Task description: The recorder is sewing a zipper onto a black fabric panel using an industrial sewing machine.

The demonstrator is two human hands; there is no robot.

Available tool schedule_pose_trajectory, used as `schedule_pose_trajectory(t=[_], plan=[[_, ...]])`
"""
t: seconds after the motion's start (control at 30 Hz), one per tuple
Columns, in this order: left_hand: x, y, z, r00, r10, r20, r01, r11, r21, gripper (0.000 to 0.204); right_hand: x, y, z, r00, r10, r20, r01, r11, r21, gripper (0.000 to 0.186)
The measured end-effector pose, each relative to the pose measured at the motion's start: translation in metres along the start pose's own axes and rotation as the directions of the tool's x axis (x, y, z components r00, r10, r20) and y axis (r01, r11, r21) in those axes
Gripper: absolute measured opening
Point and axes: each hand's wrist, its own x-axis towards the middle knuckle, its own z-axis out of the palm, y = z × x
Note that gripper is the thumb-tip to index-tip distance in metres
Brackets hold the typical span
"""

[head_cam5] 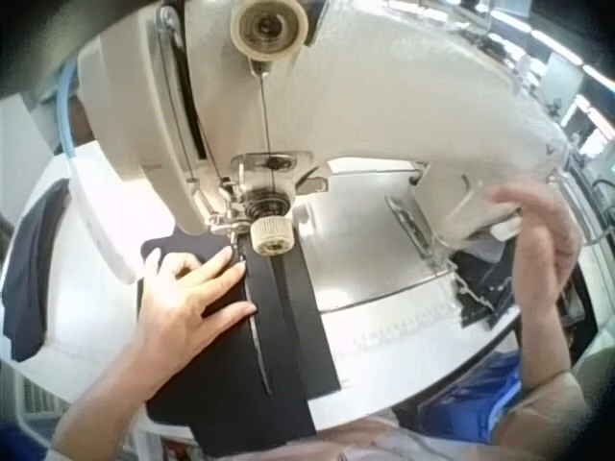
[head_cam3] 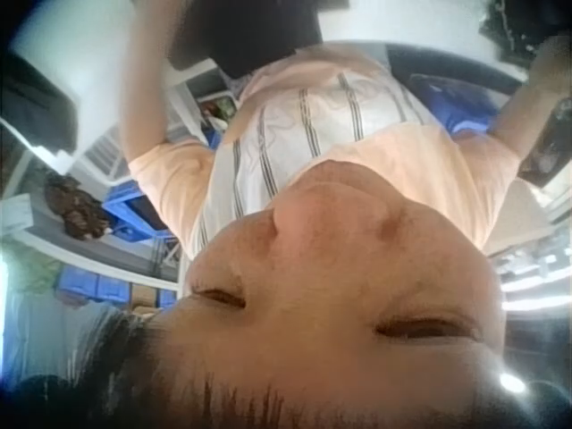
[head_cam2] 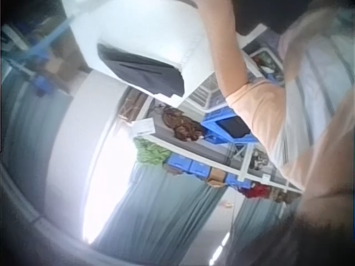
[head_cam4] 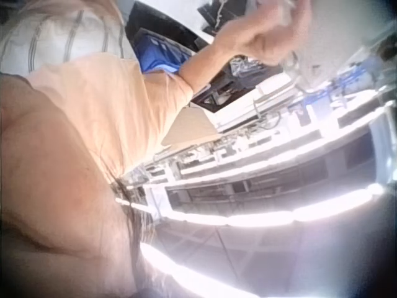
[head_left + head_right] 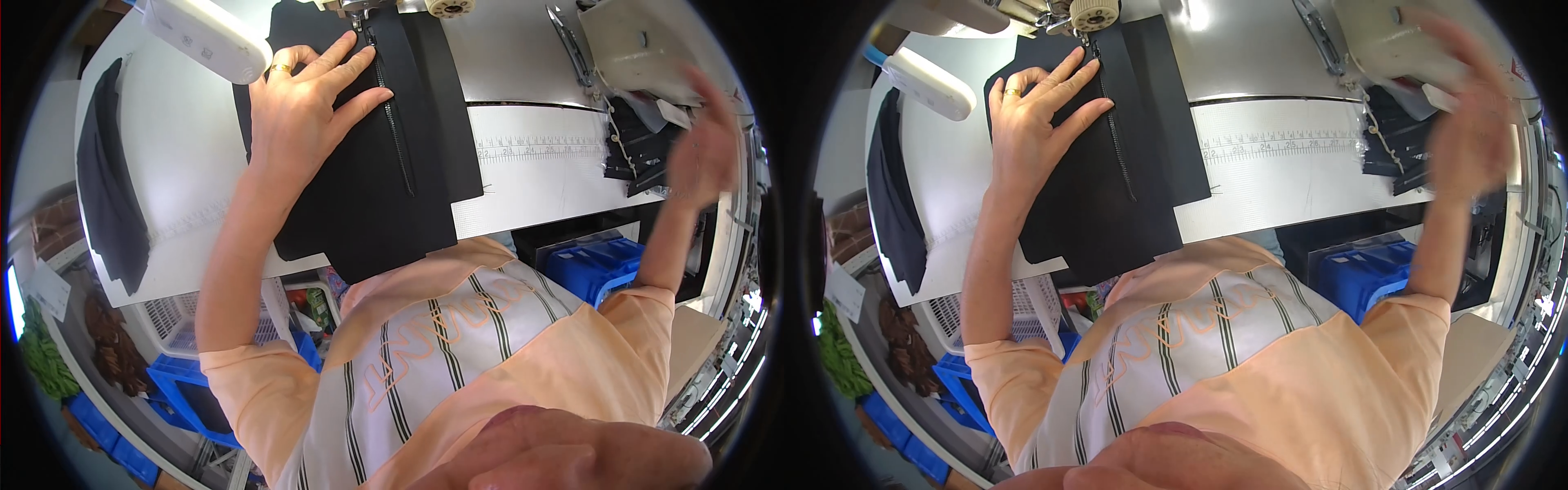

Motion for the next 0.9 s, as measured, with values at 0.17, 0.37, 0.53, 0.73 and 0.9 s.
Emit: schedule_pose_trajectory(t=[0.17, 0.37, 0.53, 0.73, 0.9], plan=[[-0.002, 0.002, 0.000, 1.000, 0.020, -0.007, -0.020, 0.998, 0.058, 0.041, 0.035, -0.020, 0.188, 0.885, -0.017, 0.464, -0.093, 0.973, 0.213, 0.043], [0.001, 0.003, -0.002, 1.000, -0.006, 0.016, 0.006, 1.000, 0.022, 0.041, 0.057, -0.011, 0.213, 0.790, -0.144, 0.596, 0.092, 0.989, 0.117, 0.057], [0.004, -0.002, 0.001, 0.998, 0.048, -0.039, -0.047, 0.999, 0.023, 0.040, 0.058, -0.006, 0.215, 0.848, -0.270, 0.455, 0.221, 0.962, 0.160, 0.060], [0.000, -0.001, 0.001, 1.000, 0.020, -0.016, -0.020, 0.999, 0.040, 0.040, 0.019, -0.019, 0.213, 0.878, -0.181, 0.444, 0.252, 0.962, -0.106, 0.044], [-0.002, 0.005, 0.001, 1.000, 0.014, -0.001, -0.014, 0.999, 0.051, 0.038, 0.015, -0.015, 0.213, 0.915, -0.241, 0.324, 0.257, 0.966, -0.006, 0.041]])
